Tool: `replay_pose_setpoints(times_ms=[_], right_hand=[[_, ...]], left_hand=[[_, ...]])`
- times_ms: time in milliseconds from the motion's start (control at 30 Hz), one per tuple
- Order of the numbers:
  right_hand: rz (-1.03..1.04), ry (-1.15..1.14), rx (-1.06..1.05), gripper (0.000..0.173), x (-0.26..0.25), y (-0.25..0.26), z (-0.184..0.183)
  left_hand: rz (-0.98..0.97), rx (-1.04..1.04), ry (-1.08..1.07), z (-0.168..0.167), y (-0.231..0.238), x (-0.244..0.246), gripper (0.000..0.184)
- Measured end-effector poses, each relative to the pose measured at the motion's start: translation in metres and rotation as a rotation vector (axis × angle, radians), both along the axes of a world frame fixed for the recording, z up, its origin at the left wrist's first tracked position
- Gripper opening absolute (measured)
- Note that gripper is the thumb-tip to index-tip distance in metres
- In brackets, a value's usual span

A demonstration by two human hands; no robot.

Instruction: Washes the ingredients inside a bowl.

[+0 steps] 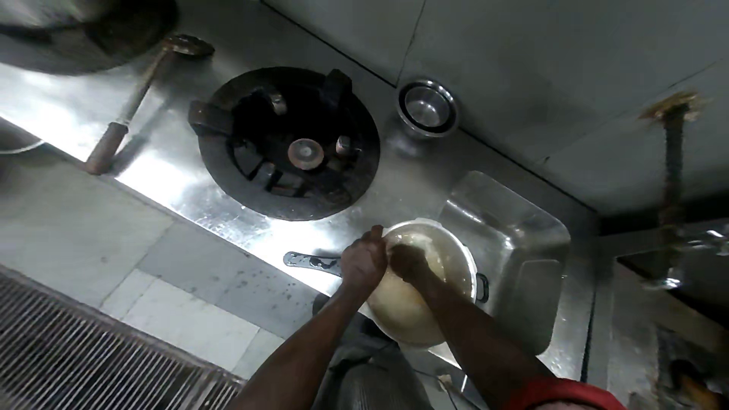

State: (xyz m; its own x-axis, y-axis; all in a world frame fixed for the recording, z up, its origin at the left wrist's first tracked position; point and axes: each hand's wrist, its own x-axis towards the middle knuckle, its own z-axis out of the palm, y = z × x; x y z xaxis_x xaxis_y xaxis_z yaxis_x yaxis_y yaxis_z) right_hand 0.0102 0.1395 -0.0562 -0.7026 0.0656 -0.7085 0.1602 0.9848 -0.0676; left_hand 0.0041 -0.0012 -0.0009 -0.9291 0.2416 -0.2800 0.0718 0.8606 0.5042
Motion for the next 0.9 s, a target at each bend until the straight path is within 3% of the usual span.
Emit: replay_pose_setpoints(times_ms=[133, 233, 367, 467, 600, 667, 767, 833, 900], right_hand=[[-0.046, -0.08, 0.138, 0.038, 0.018, 0.01, -0.001], [-0.011, -0.178, 0.129, 0.034, 0.033, 0.014, 0.008], [-0.087, -0.277, 0.026, 0.042, 0.042, 0.016, 0.015], [-0.176, -0.345, -0.074, 0.05, 0.05, 0.015, 0.0], [-0.37, -0.4, -0.252, 0.045, 0.069, 0.017, -0.016], [-0.348, -0.432, -0.263, 0.043, 0.067, 0.0, -0.006], [-0.285, -0.366, -0.434, 0.05, 0.057, -0.014, 0.006], [-0.404, -0.266, -0.54, 0.053, 0.056, -0.015, 0.009], [-0.525, -0.15, -0.578, 0.044, 0.055, -0.014, 0.014]], left_hand=[[-0.006, -0.012, 0.013, -0.002, 0.0, 0.0, 0.035], [0.003, -0.022, -0.015, 0.002, 0.001, 0.0, 0.036], [0.004, -0.021, -0.037, 0.002, 0.001, -0.001, 0.036], [0.003, -0.026, -0.038, 0.001, 0.0, 0.0, 0.036], [0.003, -0.03, -0.022, 0.0, 0.0, 0.0, 0.036], [0.002, -0.027, -0.016, 0.0, 0.0, 0.0, 0.036], [0.002, -0.002, -0.021, 0.0, -0.001, 0.0, 0.035], [0.007, 0.012, -0.015, -0.001, -0.001, 0.001, 0.036], [0.009, 0.01, -0.016, 0.0, -0.001, 0.001, 0.036]])
